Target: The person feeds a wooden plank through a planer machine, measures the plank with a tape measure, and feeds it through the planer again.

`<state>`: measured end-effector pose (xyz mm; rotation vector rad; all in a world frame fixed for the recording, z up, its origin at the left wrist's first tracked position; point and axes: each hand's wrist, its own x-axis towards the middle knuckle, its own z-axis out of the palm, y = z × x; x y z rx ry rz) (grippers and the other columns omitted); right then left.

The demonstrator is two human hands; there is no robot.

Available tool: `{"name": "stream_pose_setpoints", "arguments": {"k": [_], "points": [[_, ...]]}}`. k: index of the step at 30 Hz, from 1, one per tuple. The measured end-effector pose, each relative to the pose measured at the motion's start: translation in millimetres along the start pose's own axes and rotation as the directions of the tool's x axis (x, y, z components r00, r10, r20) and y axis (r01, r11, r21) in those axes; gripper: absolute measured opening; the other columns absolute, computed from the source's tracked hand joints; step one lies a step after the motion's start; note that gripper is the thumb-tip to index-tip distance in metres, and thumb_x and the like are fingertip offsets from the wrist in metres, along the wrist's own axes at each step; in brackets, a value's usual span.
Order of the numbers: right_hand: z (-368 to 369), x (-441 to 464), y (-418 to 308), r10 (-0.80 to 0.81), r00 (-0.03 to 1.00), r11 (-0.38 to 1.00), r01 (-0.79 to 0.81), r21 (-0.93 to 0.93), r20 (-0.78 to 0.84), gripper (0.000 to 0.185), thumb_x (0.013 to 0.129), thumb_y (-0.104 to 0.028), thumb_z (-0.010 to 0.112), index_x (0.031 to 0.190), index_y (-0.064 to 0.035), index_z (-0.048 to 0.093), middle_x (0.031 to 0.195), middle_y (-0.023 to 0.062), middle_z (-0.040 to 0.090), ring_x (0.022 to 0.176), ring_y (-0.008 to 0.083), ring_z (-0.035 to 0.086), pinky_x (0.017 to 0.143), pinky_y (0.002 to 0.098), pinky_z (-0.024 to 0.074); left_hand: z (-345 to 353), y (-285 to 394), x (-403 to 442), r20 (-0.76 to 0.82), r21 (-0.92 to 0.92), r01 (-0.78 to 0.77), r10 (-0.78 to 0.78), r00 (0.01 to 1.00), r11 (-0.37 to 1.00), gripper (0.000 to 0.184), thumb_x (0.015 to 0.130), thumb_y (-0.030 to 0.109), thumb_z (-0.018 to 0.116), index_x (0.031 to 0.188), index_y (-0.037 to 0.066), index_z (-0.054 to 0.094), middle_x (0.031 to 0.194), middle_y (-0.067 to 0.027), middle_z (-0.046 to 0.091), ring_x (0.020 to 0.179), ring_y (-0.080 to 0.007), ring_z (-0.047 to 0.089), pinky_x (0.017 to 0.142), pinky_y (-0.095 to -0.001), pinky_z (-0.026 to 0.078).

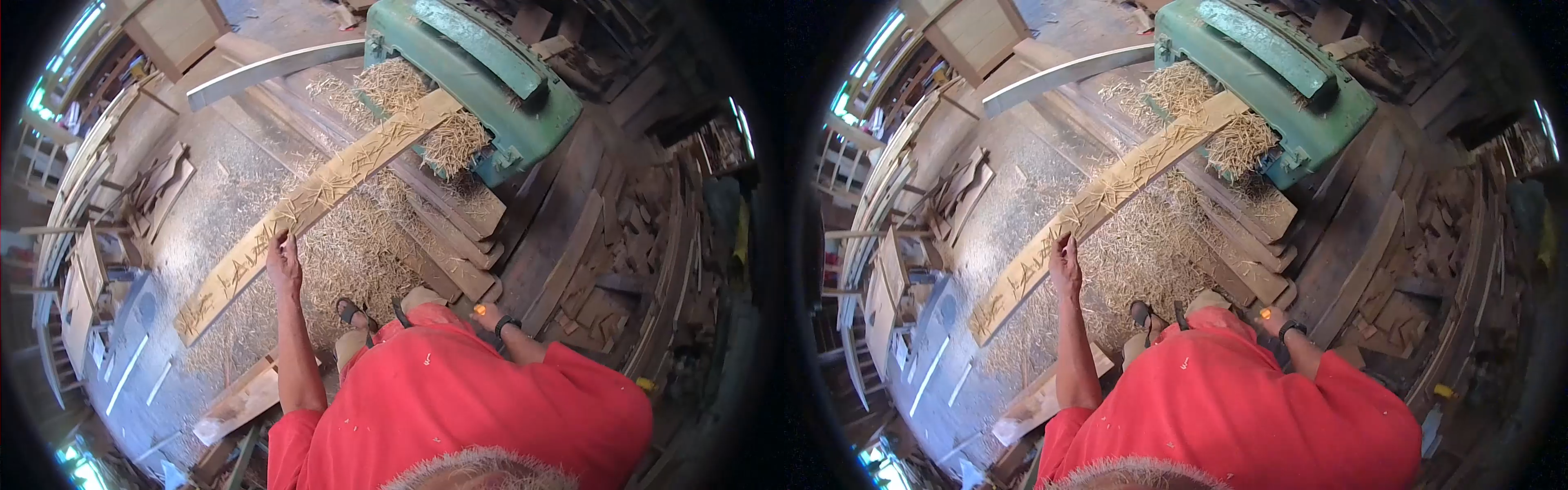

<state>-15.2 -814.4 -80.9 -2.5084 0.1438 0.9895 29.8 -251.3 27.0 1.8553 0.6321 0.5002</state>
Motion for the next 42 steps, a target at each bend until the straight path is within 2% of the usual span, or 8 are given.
{"name": "stream_pose_setpoints", "arguments": {"k": [2,3,10,14,27,31,35,42], "points": [[14,-13,-20,0.188,0.957,0.978,-0.202,0.042,0.222,0.046,0.083,-0.038,0.074,0.107,-0.0002,0.063,0.091,0.0162,0.07,0.074,0.026,0.069,0.067,0.039,0.0541,-6,0,21,0.063,0.175,-0.143,0.133,0.989,0.974,0.034,0.099,0.027,0.056,0.121,0.0,0.06,0.11,-0.0162,0.068,0.1,-0.0224,0.064,0.088,-0.0337,0.048],[21,-18,-29,0.166,0.961,0.974,-0.194,0.114,0.223,0.032,0.084,-0.033,0.074,0.09,-0.0035,0.062,0.071,0.0076,0.065,0.055,0.0166,0.059,0.049,0.033,0.0464,-6,-5,32,0.094,0.152,-0.152,0.139,0.986,0.977,0.037,0.098,0.03,0.057,0.121,0.0,0.06,0.108,-0.0173,0.069,0.099,-0.0258,0.064,0.089,-0.035,0.047],[22,-16,-77,0.172,0.975,0.935,-0.206,0.289,0.139,0.039,0.083,-0.036,0.075,0.095,-0.0008,0.062,0.074,0.0075,0.067,0.06,0.018,0.063,0.053,0.0337,0.0499,15,-16,94,0.229,0.39,-0.323,0.249,0.941,0.862,0.036,0.095,0.032,0.059,0.117,0.003,0.06,0.112,-0.0193,0.063,0.103,-0.0363,0.06,0.091,-0.0419,0.046],[18,7,-89,0.161,0.98,0.897,-0.195,0.397,0.118,0.037,0.083,-0.035,0.075,0.095,-0.0025,0.062,0.073,0.0059,0.065,0.056,0.0163,0.061,0.051,0.0319,0.0494,17,-35,103,0.257,0.684,-0.292,0.153,0.954,0.669,0.037,0.096,0.041,0.054,0.111,0.008,0.061,0.105,-0.0158,0.066,0.103,-0.0341,0.062,0.088,-0.0496,0.045],[26,60,-100,0.29,0.955,0.753,-0.262,0.604,0.054,0.029,0.084,-0.032,0.075,0.082,-0.0085,0.057,0.064,0.0015,0.059,0.048,0.0136,0.057,0.042,0.0286,0.0422,-16,-58,144,0.349,0.743,-0.098,-0.258,0.901,0.662,0.075,0.1,0.059,0.028,0.096,-0.003,0.07,0.095,-0.033,0.065,0.095,-0.0489,0.062,0.085,-0.0535,0.048],[31,51,-104,0.369,0.926,0.718,-0.34,0.608,0.082,0.029,0.084,-0.033,0.075,0.082,-0.0096,0.058,0.063,0.0013,0.059,0.048,0.0136,0.057,0.043,0.0286,0.0426,-26,-65,152,0.44,0.818,-0.237,-0.306,0.844,0.523,0.076,0.101,0.057,0.026,0.088,-0.003,0.071,0.091,-0.032,0.066,0.091,-0.0474,0.064,0.083,-0.0532,0.049],[52,39,-108,0.465,0.876,0.622,-0.429,0.655,0.131,0.028,0.085,-0.032,0.075,0.08,-0.0105,0.057,0.061,0.0012,0.057,0.046,0.0142,0.056,0.042,0.0298,0.0417,-39,-81,145,0.426,0.809,-0.242,-0.25,0.87,0.535,0.076,0.1,0.059,0.025,0.091,-0.001,0.072,0.093,-0.03,0.067,0.092,-0.0471,0.064,0.084,-0.0529,0.049],[82,28,-149,0.405,0.89,0.68,-0.446,0.582,0.208,0.032,0.083,-0.034,0.075,0.081,-0.0084,0.056,0.062,0.0021,0.058,0.047,0.0162,0.058,0.042,0.0313,0.0446,-65,-101,141,0.436,0.799,-0.243,-0.252,0.864,0.551,0.081,0.1,0.062,0.02,0.094,-0.001,0.072,0.094,-0.0309,0.066,0.095,-0.0486,0.063,0.085,-0.0536,0.048]]}}
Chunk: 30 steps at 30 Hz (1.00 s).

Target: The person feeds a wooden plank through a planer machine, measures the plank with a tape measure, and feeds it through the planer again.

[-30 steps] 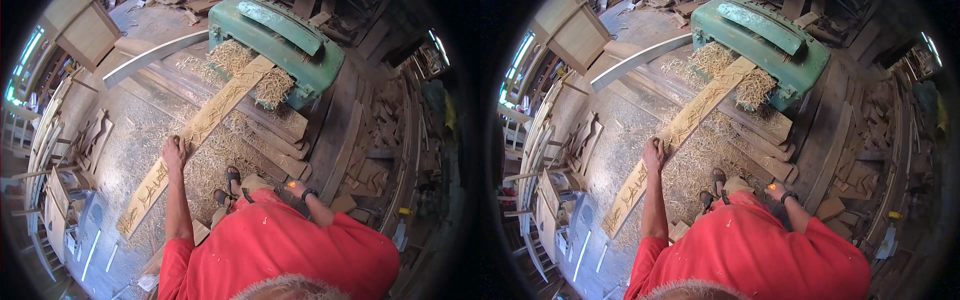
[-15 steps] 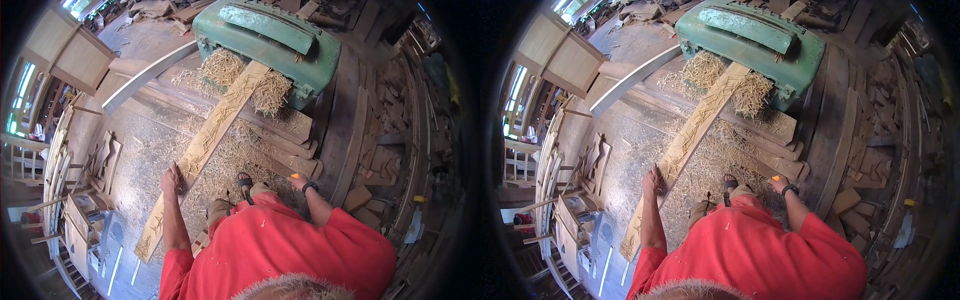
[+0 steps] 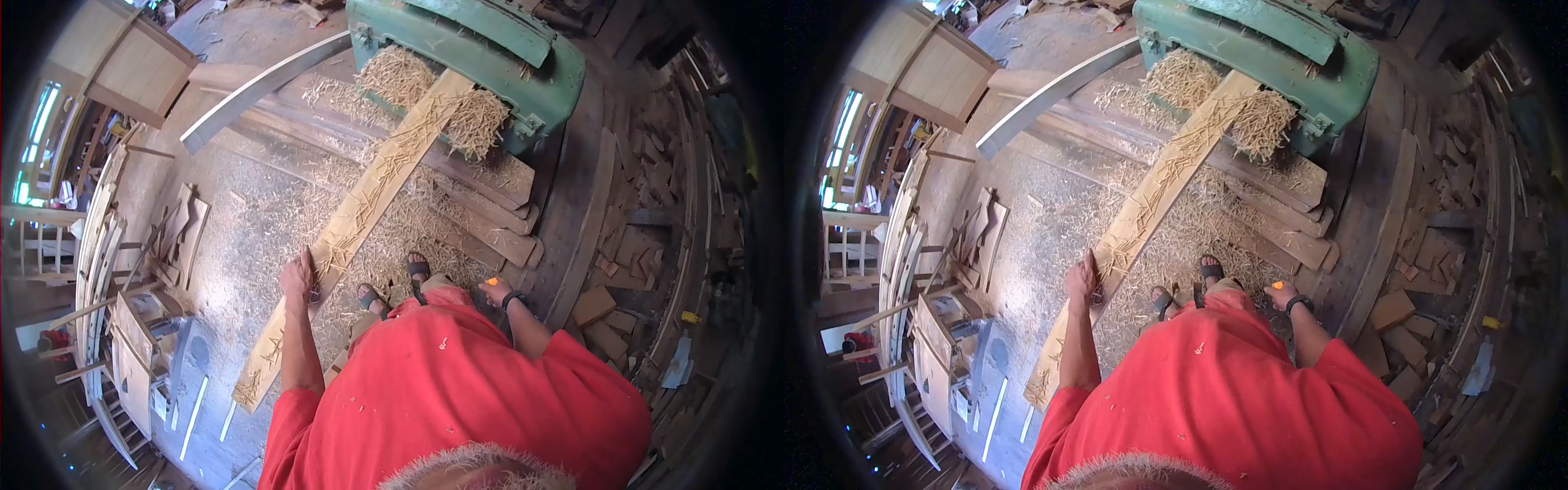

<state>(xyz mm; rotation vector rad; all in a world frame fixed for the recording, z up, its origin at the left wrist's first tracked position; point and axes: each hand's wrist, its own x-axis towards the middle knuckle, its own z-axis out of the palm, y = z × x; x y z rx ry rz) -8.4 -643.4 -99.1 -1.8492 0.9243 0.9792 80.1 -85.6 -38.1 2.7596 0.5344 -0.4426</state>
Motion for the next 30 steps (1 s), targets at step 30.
{"name": "stream_pose_setpoints", "arguments": {"k": [30], "points": [[31,5,-14,-0.07,0.996,0.992,0.076,0.101,-0.056,0.028,0.086,-0.03,0.074,0.089,-0.0087,0.057,0.063,0.0016,0.058,0.046,0.0139,0.056,0.039,0.0284,0.0413,-28,22,26,0.142,-0.475,0.022,0.052,0.989,0.879,0.078,0.095,0.067,0.035,0.11,-0.003,0.067,0.107,-0.0322,0.064,0.106,-0.0461,0.061,0.093,-0.0485,0.045]]}}
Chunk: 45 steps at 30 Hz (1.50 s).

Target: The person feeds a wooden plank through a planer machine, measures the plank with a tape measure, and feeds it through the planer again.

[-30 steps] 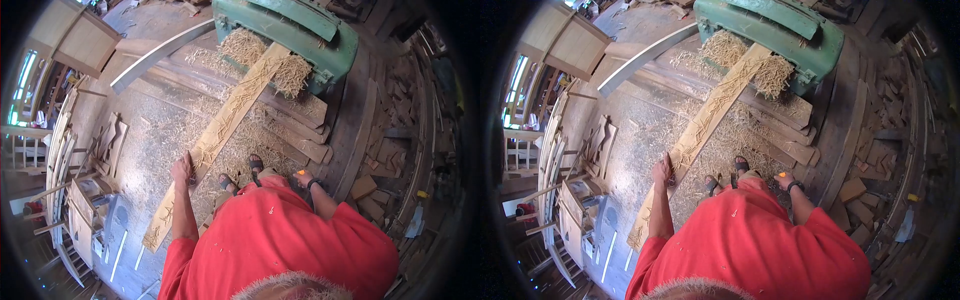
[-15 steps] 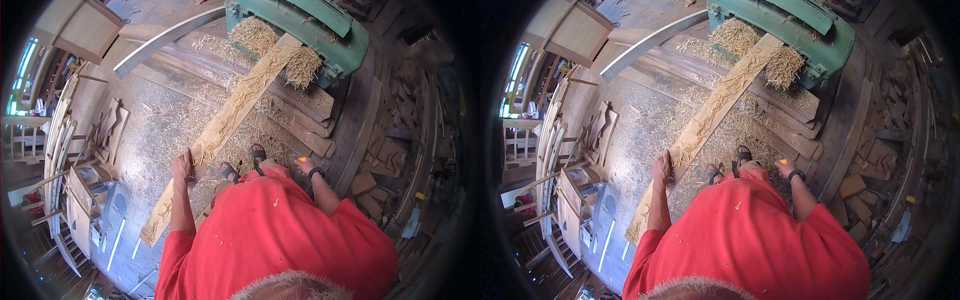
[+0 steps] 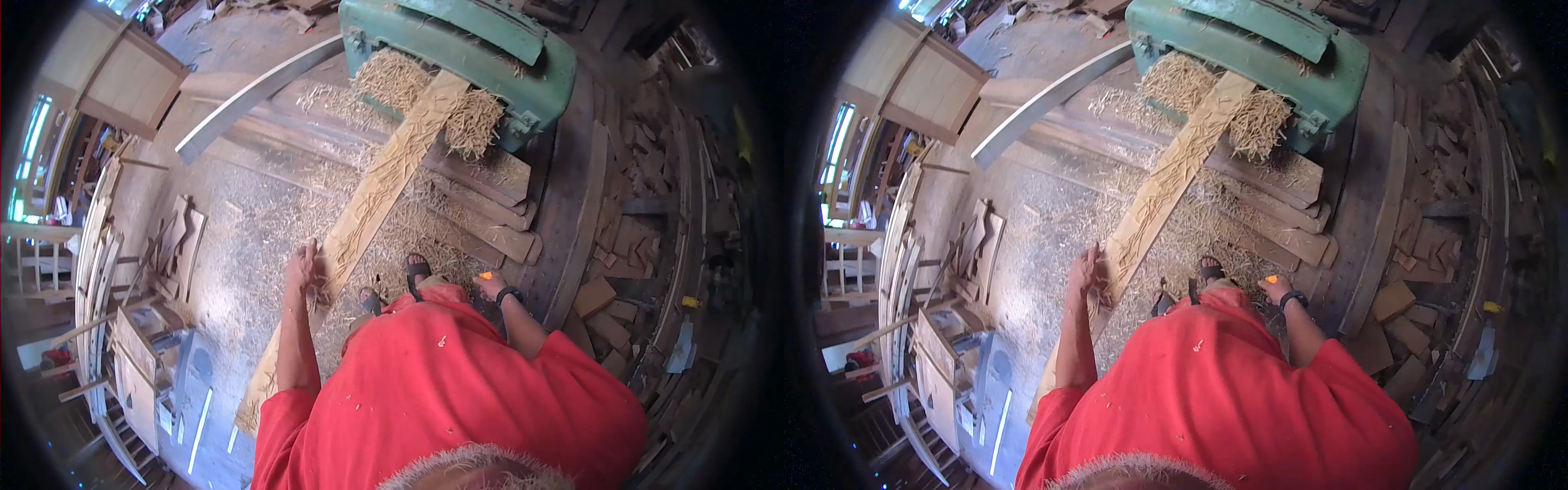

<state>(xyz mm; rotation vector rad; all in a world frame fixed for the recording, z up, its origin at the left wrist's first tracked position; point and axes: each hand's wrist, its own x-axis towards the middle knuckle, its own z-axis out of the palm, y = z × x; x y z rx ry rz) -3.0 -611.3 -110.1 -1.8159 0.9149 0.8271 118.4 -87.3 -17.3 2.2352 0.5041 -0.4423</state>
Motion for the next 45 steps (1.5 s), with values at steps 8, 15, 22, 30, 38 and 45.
{"name": "stream_pose_setpoints", "arguments": {"k": [8,15,22,30,38,45], "points": [[-6,-16,-1,-0.003,1.0,0.994,0.002,0.106,0.007,0.026,0.086,-0.029,0.073,0.086,-0.0083,0.058,0.062,0.0012,0.058,0.047,0.0137,0.057,0.04,0.0277,0.0427,28,19,29,0.134,0.234,-0.234,0.207,0.969,0.944,0.081,0.094,0.068,0.036,0.1,-0.006,0.067,0.09,-0.0329,0.066,0.093,-0.0493,0.063,0.085,-0.0481,0.048],[-3,-19,23,0.065,0.998,0.994,-0.066,-0.084,-0.018,0.031,0.087,-0.037,0.072,0.082,-0.009,0.058,0.063,0.0013,0.06,0.048,0.0133,0.058,0.042,0.0294,0.0458,13,18,8,0.153,0.322,-0.056,0.007,0.988,0.945,0.075,0.095,0.064,0.037,0.108,-0.003,0.066,0.1,-0.037,0.063,0.1,-0.0508,0.06,0.087,-0.0534,0.047],[-10,-6,12,0.072,0.997,0.996,-0.072,-0.06,0.007,0.028,0.087,-0.033,0.072,0.088,-0.0097,0.057,0.066,0.0022,0.06,0.05,0.014,0.059,0.042,0.0288,0.0449,7,-1,-8,0.109,0.331,-0.013,-0.024,0.994,0.943,0.082,0.094,0.068,0.034,0.102,-0.006,0.067,0.096,-0.0355,0.064,0.097,-0.0498,0.061,0.087,-0.0536,0.046],[-11,-1,-11,0.018,0.998,0.998,-0.021,0.061,0.052,0.029,0.087,-0.032,0.073,0.087,-0.01,0.054,0.064,0.0006,0.055,0.048,0.0133,0.055,0.04,0.0273,0.0405,-4,-9,-32,0.052,0.339,-0.024,0.006,0.999,0.941,0.08,0.096,0.066,0.034,0.094,-0.006,0.066,0.096,-0.0352,0.063,0.096,-0.0506,0.06,0.084,-0.0534,0.047],[-6,3,-2,0.025,0.998,0.998,-0.029,0.05,0.063,0.026,0.088,-0.029,0.072,0.086,-0.011,0.054,0.065,0.0003,0.055,0.046,0.0124,0.053,0.039,0.0275,0.0388,-11,-35,-42,0.05,0.349,0.064,-0.087,0.995,0.935,0.08,0.093,0.069,0.038,0.091,-0.006,0.067,0.092,-0.036,0.064,0.095,-0.0504,0.061,0.085,-0.0526,0.047],[-12,-6,-3,0.032,0.997,0.998,-0.036,0.057,0.073,0.023,0.088,-0.028,0.073,0.086,-0.0112,0.057,0.063,-0.0004,0.054,0.047,0.0125,0.053,0.039,0.0272,0.0377,-21,-55,-53,0.104,0.311,0.066,-0.103,0.989,0.948,0.08,0.093,0.068,0.039,0.094,-0.006,0.067,0.092,-0.0354,0.064,0.095,-0.0499,0.062,0.085,-0.0531,0.046]]}}
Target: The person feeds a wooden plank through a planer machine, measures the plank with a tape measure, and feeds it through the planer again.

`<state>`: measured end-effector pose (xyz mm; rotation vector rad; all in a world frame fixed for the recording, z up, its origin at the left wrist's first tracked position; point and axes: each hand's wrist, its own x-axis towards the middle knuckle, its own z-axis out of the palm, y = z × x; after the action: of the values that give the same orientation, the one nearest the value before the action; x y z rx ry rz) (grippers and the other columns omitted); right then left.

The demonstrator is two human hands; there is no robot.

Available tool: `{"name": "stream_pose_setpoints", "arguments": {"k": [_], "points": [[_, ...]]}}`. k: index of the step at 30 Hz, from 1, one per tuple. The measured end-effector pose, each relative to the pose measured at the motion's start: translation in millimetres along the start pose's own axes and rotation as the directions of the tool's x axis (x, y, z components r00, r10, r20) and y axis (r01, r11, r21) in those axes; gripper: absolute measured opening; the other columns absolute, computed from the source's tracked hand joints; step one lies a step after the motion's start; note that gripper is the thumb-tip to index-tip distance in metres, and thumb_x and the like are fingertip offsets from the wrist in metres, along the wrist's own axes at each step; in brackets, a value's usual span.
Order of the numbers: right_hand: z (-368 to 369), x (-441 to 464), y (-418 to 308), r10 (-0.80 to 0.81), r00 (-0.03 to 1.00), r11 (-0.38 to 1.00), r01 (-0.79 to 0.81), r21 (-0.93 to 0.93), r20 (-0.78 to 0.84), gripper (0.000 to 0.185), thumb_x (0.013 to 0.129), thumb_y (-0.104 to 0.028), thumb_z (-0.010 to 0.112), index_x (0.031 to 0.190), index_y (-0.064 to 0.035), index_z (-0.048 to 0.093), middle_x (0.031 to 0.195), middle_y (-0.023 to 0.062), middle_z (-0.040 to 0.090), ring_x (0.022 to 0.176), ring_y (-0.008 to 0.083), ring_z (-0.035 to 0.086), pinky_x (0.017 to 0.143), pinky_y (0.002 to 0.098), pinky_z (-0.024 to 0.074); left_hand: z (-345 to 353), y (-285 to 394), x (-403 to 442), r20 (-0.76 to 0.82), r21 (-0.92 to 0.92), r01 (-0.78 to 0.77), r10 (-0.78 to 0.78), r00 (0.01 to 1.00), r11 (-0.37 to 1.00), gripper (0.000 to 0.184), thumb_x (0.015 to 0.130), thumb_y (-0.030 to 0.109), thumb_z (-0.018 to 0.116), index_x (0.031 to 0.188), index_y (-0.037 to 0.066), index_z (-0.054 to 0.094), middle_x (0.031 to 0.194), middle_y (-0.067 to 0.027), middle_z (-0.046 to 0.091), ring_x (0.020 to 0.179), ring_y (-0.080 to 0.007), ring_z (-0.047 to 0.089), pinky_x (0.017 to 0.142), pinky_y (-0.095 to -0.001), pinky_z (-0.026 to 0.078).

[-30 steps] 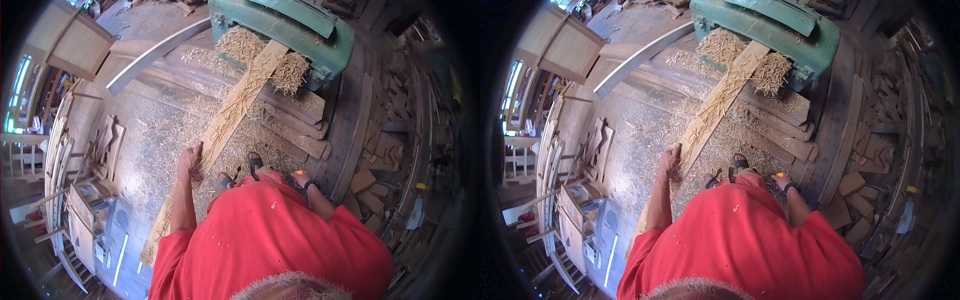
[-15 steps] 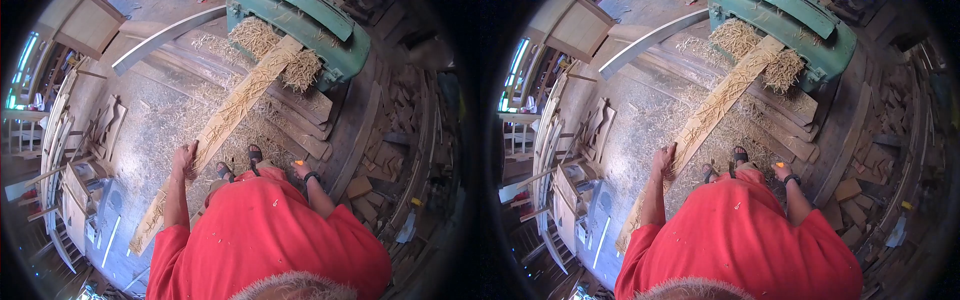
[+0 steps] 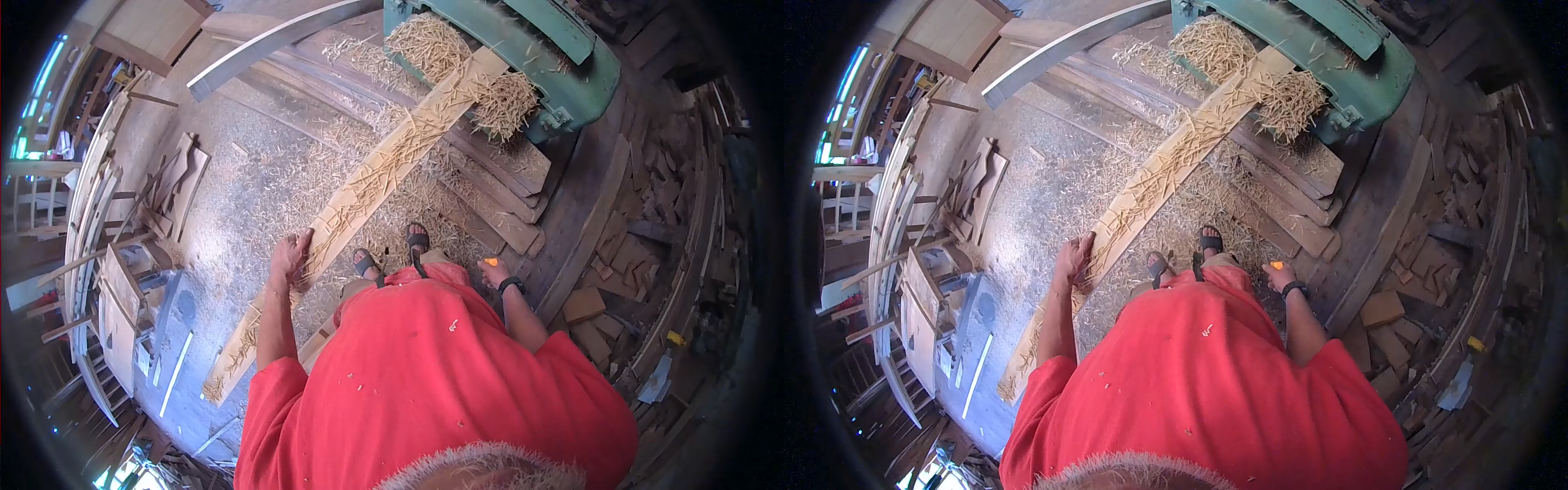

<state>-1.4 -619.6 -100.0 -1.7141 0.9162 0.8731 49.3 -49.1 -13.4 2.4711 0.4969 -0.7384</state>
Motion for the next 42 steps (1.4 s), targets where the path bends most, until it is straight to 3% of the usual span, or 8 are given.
{"name": "stream_pose_setpoints", "arguments": {"k": [6,8,11,13,16,21,22,42], "points": [[-1,13,11,0.029,0.999,0.999,-0.029,0.025,0.024,0.025,0.086,-0.029,0.074,0.087,-0.0116,0.056,0.062,-0.0003,0.055,0.046,0.0125,0.054,0.039,0.0276,0.0386,-4,-17,-8,0.021,0.0,0.04,-0.04,0.999,0.999,0.079,0.092,0.069,0.039,0.094,-0.005,0.067,0.09,-0.0338,0.064,0.092,-0.0488,0.062,0.082,-0.0524,0.047],[-1,16,12,0.051,0.997,0.998,-0.053,0.034,0.053,0.028,0.085,-0.03,0.075,0.088,-0.0125,0.054,0.063,-0.0002,0.056,0.045,0.013,0.054,0.039,0.0277,0.0409,-6,-22,-9,0.038,0.025,-0.092,0.091,0.995,0.995,0.076,0.093,0.067,0.04,0.094,-0.004,0.067,0.09,-0.0313,0.066,0.092,-0.0461,0.063,0.082,-0.0506,0.047],[0,23,18,0.082,0.995,0.997,-0.082,0.013,0.06,0.027,0.085,-0.03,0.075,0.089,-0.0131,0.054,0.063,-0.0002,0.056,0.046,0.0131,0.054,0.04,0.0281,0.0413,-12,-9,-16,0.083,-0.202,0.076,-0.06,0.995,0.976,0.073,0.093,0.066,0.041,0.097,-0.002,0.068,0.094,-0.0282,0.067,0.094,-0.0432,0.065,0.083,-0.0486,0.047],[5,15,7,0.057,0.997,0.998,-0.056,-0.022,0.056,0.026,0.085,-0.029,0.074,0.089,-0.013,0.054,0.064,-0.0001,0.056,0.048,0.0132,0.055,0.042,0.0284,0.0417,-8,-6,-11,0.04,-0.192,0.107,-0.101,0.994,0.976,0.07,0.093,0.064,0.041,0.099,0.0,0.069,0.096,-0.0255,0.069,0.096,-0.0417,0.065,0.085,-0.047,0.048],[4,17,3,0.068,0.996,0.997,-0.067,-0.029,0.057,0.024,0.086,-0.028,0.073,0.093,-0.0124,0.056,0.066,-0.0003,0.056,0.05,0.0134,0.055,0.042,0.028,0.0414,-6,8,-7,-0.047,-0.197,0.005,-0.015,0.999,0.98,0.069,0.093,0.064,0.042,0.1,0.001,0.069,0.096,-0.0257,0.069,0.096,-0.0425,0.065,0.087,-0.0462,0.048],[8,16,-5,0.021,0.999,0.996,-0.017,-0.09,0.05,0.028,0.086,-0.03,0.073,0.098,-0.0121,0.056,0.067,0.0003,0.056,0.05,0.0132,0.055,0.042,0.027,0.0416,2,18,11,0.031,-0.147,-0.081,0.087,0.996,0.986,0.063,0.095,0.06,0.043,0.105,0.003,0.069,0.097,-0.0243,0.069,0.093,-0.0409,0.066,0.084,-0.0454,0.049],[8,17,-5,0.002,0.998,0.996,0.004,-0.094,0.058,0.029,0.086,-0.031,0.073,0.099,-0.0119,0.056,0.067,0.0006,0.056,0.05,0.0129,0.055,0.042,0.0268,0.0417,-1,25,10,0.069,-0.183,-0.011,0.023,0.997,0.983,0.063,0.096,0.059,0.042,0.104,0.004,0.069,0.096,-0.0239,0.069,0.092,-0.0411,0.065,0.083,-0.046,0.049],[65,-40,13,-0.012,0.999,0.997,0.008,-0.077,-0.047,0.027,0.086,-0.032,0.073,0.085,-0.009,0.058,0.065,0.0,0.057,0.047,0.0129,0.055,0.041,0.0279,0.0428,-3,6,-3,0.0,-0.154,-0.111,0.113,0.994,0.982,0.069,0.094,0.062,0.042,0.098,-0.002,0.068,0.095,-0.0337,0.065,0.096,-0.0491,0.062,0.085,-0.05,0.047]]}}
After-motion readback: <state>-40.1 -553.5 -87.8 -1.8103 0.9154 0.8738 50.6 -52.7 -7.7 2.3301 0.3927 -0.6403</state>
